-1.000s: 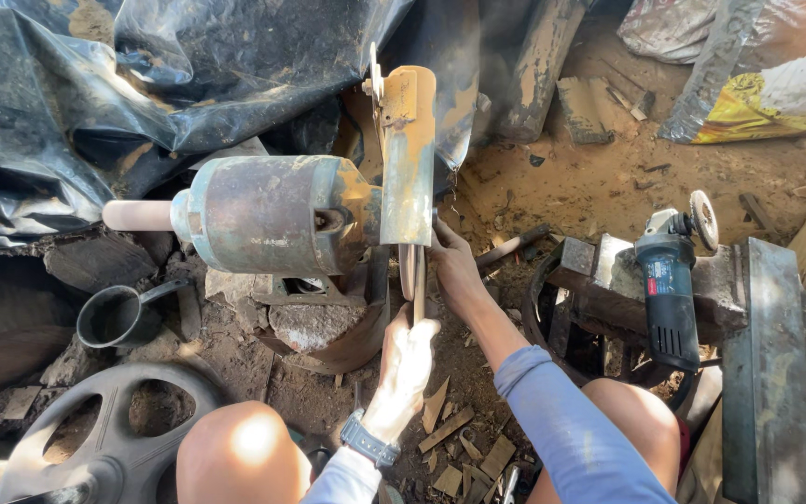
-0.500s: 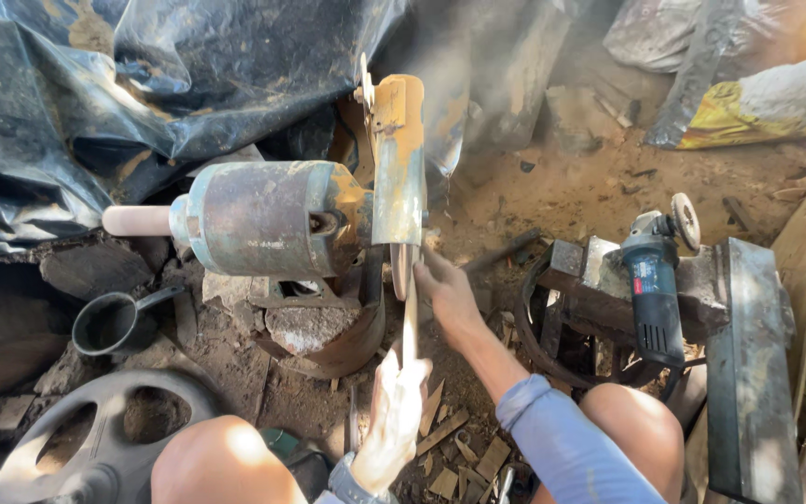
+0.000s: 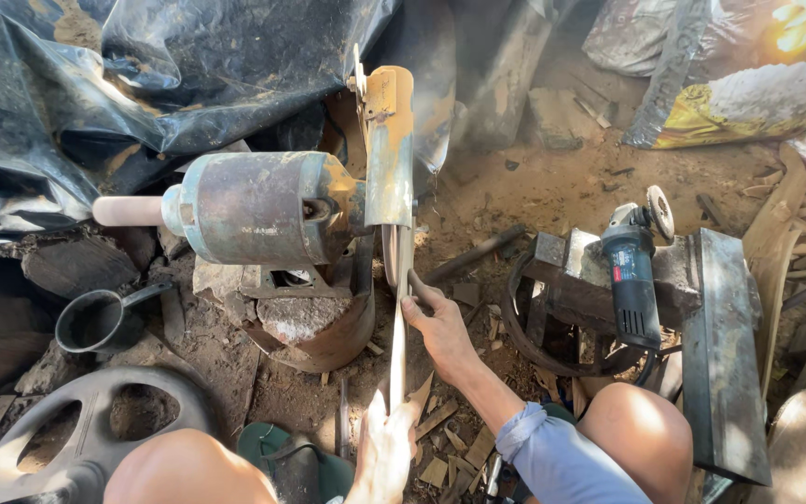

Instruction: The person shapes a curved wooden piece using a belt sander, holding it with both hands and moving it along the belt. They then switch to a handheld angle grinder to smooth the surface of the same piece.

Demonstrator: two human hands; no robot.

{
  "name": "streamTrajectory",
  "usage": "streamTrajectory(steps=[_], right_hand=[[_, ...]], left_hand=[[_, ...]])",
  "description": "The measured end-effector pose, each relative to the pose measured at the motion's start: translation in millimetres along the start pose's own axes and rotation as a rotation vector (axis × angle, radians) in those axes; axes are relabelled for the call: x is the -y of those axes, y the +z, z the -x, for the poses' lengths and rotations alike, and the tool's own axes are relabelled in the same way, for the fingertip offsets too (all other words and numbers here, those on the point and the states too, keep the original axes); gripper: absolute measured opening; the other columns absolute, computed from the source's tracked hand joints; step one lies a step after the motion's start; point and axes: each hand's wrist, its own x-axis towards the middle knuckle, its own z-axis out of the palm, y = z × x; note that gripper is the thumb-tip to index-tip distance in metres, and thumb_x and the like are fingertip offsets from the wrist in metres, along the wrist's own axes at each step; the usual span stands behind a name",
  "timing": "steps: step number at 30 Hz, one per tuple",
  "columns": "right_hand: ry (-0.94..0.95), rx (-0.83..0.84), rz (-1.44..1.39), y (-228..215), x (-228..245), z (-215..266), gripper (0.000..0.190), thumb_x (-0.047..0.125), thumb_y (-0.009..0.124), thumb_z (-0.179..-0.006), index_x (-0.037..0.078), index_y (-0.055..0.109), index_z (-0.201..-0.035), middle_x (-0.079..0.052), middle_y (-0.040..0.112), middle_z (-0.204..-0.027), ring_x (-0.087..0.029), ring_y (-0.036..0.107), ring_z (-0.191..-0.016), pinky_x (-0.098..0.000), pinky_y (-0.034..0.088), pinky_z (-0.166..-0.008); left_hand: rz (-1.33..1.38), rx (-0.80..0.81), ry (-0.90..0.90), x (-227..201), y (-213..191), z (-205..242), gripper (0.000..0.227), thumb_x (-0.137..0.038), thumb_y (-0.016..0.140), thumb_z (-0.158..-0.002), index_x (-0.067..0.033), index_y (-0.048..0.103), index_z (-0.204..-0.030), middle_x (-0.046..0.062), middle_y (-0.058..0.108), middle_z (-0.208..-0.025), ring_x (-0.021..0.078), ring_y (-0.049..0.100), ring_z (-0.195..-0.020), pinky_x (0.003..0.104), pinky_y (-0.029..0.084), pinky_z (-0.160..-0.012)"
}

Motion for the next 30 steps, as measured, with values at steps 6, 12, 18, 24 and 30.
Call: streamTrajectory(steps=[6, 12, 18, 24, 30], right_hand=[[0.002, 0.035, 0.010, 3, 1, 24, 0.069, 0.033, 0.067, -0.095, 0.004, 0.045, -0.153, -0.008, 0.056, -0.138, -0.017, 0.051, -0.126, -0.0336, 0.040, -0.111], [0.008, 0.046, 0.005, 5, 3, 40, 0.066, 0.027, 0.067, -0.095, 0.008, 0.046, -0.154, -0.005, 0.055, -0.130, -0.015, 0.052, -0.116, -0.0319, 0.044, -0.107], [0.079, 0.067, -0.035, 8, 18, 63, 0.064, 0.025, 0.062, -0.098, 0.008, 0.041, -0.156, -0.007, 0.058, -0.134, -0.017, 0.055, -0.124, -0.0355, 0.042, -0.112], [0.255, -0.005, -0.575, -19, 62, 63, 0.056, 0.040, 0.033, -0.101, 0.022, 0.036, -0.154, -0.013, 0.061, -0.132, -0.029, 0.061, -0.118, -0.0499, 0.049, -0.105], [0.201, 0.032, -0.629, -17, 63, 59, 0.054, 0.038, 0.034, -0.105, 0.022, 0.034, -0.156, -0.012, 0.063, -0.131, -0.027, 0.062, -0.115, -0.0482, 0.049, -0.103]], left_hand=[[0.033, 0.033, 0.027, 37, -12, 2, 0.049, -0.019, 0.063, -0.085, -0.0051, 0.057, -0.132, -0.001, 0.045, -0.061, 0.0093, 0.042, -0.045, 0.028, 0.034, -0.039], [-0.023, -0.010, 0.021, 69, -21, -5, 0.051, -0.020, 0.067, -0.084, -0.0062, 0.060, -0.133, 0.004, 0.049, -0.060, 0.0126, 0.047, -0.045, 0.029, 0.038, -0.042], [-0.280, 0.022, 0.157, 82, -38, 7, 0.066, -0.032, 0.063, -0.087, -0.0065, 0.041, -0.144, 0.007, 0.065, -0.072, 0.0175, 0.066, -0.060, 0.031, 0.056, -0.058], [-1.142, 0.029, 0.645, 45, -40, 39, 0.061, -0.049, 0.059, -0.099, -0.0206, 0.045, -0.150, 0.025, 0.062, -0.123, 0.0392, 0.072, -0.093, 0.047, 0.060, -0.078], [-0.907, 0.077, 0.472, -11, -11, 42, 0.081, -0.038, 0.061, -0.092, -0.0087, 0.026, -0.159, 0.030, 0.040, -0.144, 0.0468, 0.066, -0.099, 0.051, 0.058, -0.081]])
